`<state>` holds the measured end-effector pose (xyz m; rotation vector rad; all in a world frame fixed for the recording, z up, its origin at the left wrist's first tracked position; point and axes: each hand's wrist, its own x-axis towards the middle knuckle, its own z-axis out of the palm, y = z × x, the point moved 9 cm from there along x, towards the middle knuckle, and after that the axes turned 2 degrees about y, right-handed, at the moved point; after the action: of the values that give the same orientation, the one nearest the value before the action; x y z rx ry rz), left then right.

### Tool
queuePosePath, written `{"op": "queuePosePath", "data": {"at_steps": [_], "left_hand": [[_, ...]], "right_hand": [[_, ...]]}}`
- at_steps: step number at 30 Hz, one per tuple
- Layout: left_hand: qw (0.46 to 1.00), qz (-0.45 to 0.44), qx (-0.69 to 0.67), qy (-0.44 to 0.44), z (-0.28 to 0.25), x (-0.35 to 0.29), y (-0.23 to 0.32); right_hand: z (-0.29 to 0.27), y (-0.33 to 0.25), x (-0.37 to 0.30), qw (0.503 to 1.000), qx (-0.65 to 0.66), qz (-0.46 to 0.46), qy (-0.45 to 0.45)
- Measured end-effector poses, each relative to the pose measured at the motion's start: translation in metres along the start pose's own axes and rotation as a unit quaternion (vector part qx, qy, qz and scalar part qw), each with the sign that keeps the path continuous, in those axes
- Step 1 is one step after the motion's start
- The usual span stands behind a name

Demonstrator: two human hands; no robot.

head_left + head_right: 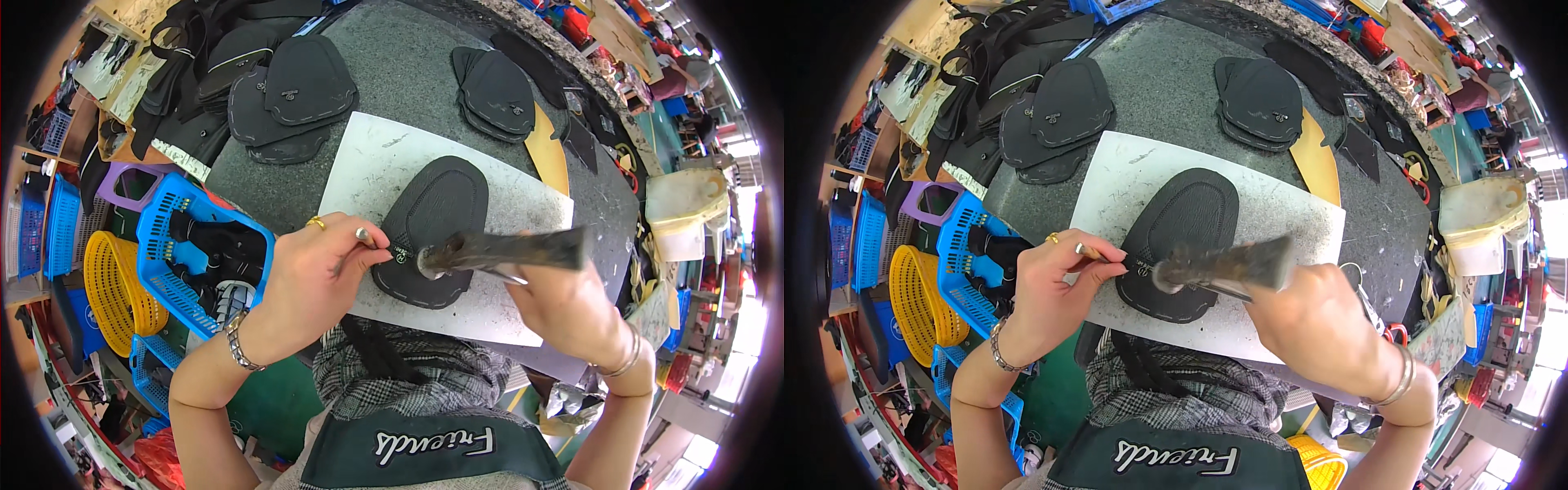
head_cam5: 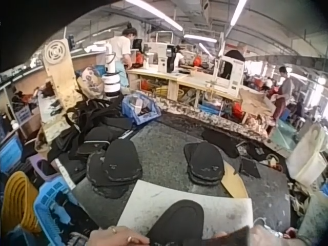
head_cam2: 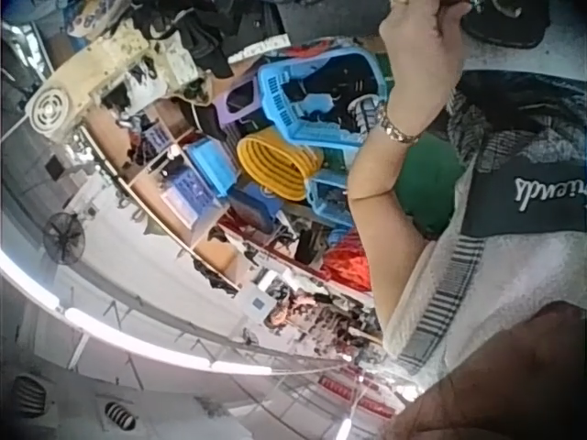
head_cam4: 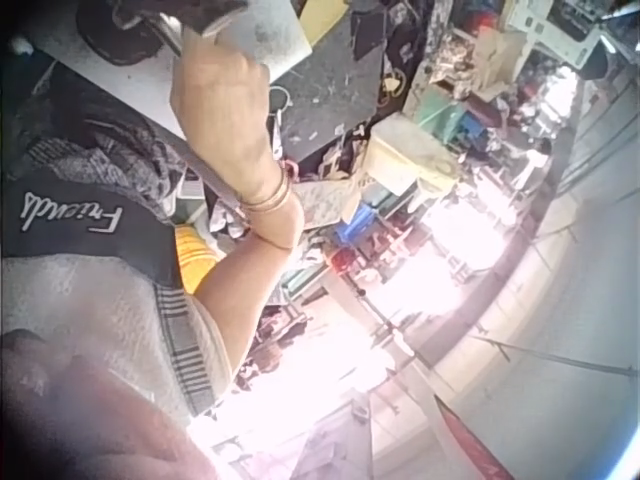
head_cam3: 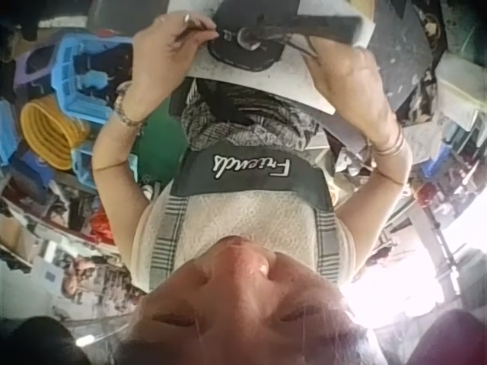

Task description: Hammering shoe sole components at a workbench in a manufacturing environment.

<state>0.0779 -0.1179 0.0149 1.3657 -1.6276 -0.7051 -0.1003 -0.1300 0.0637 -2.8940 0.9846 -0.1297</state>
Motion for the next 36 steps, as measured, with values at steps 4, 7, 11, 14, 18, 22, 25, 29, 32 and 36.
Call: {"op": "queuePosePath", "data": {"at_steps": [4, 7, 11, 14, 18, 22, 25, 29, 32, 36], "left_hand": [[0.997, 0.066, 0.050, 0.011, 0.000, -0.004, 0.018], [0.994, 0.078, 0.064, 0.029, -0.002, 0.001, 0.019], [0.982, -0.117, -0.149, 0.008, 0.003, 0.003, -0.026], [0.961, -0.166, -0.221, 0.003, 0.006, -0.003, -0.036], [0.915, -0.255, -0.311, 0.009, 0.010, -0.004, -0.049], [0.966, -0.174, -0.190, 0.000, 0.009, -0.004, -0.040], [0.998, -0.010, -0.050, 0.026, 0.001, -0.004, -0.018], [0.991, 0.110, 0.072, -0.001, 0.012, -0.001, 0.015], [1.000, -0.021, 0.015, -0.014, 0.002, 0.016, 0.005], [0.989, -0.099, -0.111, 0.015, 0.007, 0.010, -0.030]], "right_hand": [[-0.058, 0.004, 0.004, 0.945, 0.243, 0.050, 0.212], [-0.060, -0.007, 0.020, 0.985, 0.121, 0.024, 0.117], [-0.060, -0.011, 0.030, 0.996, 0.050, -0.016, 0.066], [-0.078, -0.011, 0.034, 0.988, 0.070, 0.001, 0.138], [-0.083, 0.007, 0.031, 0.966, 0.170, 0.066, 0.183], [-0.086, 0.001, 0.031, 0.979, 0.116, 0.041, 0.160], [-0.088, 0.000, 0.035, 0.967, 0.162, 0.024, 0.196], [-0.079, -0.009, 0.036, 0.984, 0.111, -0.014, 0.137], [-0.063, -0.015, 0.038, 0.998, 0.008, -0.046, 0.046], [-0.086, -0.009, 0.039, 0.987, 0.098, -0.010, 0.129]]}}
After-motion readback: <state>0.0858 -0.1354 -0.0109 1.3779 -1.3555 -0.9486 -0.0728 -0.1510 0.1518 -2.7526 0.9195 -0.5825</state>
